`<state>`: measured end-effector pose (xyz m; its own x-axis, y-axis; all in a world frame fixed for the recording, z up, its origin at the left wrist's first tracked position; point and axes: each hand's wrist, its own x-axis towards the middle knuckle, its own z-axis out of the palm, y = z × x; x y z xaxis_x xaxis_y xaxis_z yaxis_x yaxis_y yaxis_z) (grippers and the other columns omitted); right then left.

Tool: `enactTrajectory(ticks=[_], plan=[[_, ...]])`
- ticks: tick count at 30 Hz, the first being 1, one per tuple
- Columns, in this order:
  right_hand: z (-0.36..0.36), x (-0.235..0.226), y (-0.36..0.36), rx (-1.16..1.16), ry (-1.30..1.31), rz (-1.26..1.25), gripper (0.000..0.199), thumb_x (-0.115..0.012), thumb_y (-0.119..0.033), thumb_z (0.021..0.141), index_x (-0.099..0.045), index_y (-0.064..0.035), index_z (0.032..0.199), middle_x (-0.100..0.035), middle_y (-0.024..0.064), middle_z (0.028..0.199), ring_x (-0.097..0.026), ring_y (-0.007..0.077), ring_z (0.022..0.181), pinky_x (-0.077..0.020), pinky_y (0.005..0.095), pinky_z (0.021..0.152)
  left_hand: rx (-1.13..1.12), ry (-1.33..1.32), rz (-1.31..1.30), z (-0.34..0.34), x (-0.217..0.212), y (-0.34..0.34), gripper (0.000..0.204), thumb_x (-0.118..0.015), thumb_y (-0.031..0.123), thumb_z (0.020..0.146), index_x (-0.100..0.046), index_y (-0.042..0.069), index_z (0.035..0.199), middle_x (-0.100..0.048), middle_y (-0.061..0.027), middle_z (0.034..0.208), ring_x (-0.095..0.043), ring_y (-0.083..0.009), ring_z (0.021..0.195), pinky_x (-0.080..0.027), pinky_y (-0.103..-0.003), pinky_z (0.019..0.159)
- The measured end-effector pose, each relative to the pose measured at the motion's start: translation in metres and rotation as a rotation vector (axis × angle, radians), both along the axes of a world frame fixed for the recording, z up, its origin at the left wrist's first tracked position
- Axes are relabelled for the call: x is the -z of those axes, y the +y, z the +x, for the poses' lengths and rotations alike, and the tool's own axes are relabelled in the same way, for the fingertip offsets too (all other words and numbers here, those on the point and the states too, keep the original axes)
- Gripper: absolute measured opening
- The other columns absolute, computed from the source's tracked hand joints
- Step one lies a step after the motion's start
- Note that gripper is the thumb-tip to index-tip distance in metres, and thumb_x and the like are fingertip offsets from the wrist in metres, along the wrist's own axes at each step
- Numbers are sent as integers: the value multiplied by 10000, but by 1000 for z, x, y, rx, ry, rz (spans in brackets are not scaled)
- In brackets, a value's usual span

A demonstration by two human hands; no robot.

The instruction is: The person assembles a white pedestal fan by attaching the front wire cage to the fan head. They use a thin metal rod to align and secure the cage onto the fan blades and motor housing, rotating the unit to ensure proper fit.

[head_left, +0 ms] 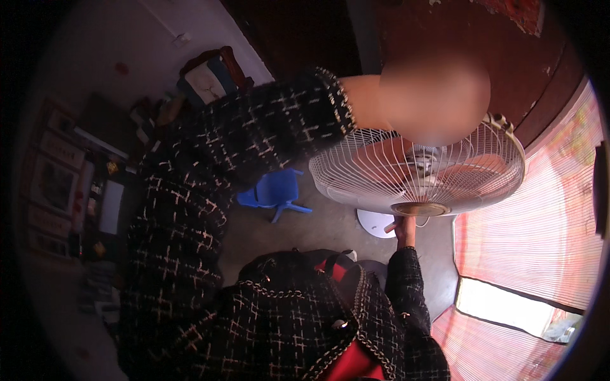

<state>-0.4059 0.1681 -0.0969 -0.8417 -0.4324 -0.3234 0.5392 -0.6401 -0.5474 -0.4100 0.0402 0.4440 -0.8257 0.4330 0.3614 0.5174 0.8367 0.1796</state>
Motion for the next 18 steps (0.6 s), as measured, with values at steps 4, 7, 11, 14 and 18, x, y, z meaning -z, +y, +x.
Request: enactTrajectory(ticks=[4,7,11,14,18], plan=[[-6,0,5,23,-52,23,379,-483,-387,988,-525,-73,1196,-614,77,1008,-606,224,894,-509,344,755,184,331,3,5,31,-20,231,-657,236,865,-658,11,918,-633,-94,822,-653,-228,748,-537,-322,647],[-10,10,13,12,-14,21,389,-498,-378,980,-503,-79,1229,-600,75,1056,-595,217,917,-496,343,772,237,408,29,11,38,-31,199,-661,187,873,-657,36,1002,-643,-76,862,-656,-208,780,-553,-293,668],[-10,11,17,-25,65,20,406,-506,-338,976,-468,-71,1279,-579,78,1045,-595,202,893,-500,327,720,265,226,167,12,37,-44,185,-652,136,885,-651,17,1027,-628,-81,900,-640,-192,792,-529,-279,658],[-3,-14,12,-67,234,214,405,-497,-283,970,-438,-48,1295,-564,82,999,-597,178,789,-506,295,612,279,85,259,9,28,-31,160,-627,91,894,-637,-17,1012,-603,-86,933,-606,-172,804,-496,-269,665],[5,-26,10,2,332,469,229,-557,-225,938,-579,-32,1058,-592,37,951,-548,119,806,-466,278,662,166,-22,269,14,23,-12,161,-636,99,893,-624,-11,1009,-561,-46,930,-570,-107,799,-467,-236,649]])
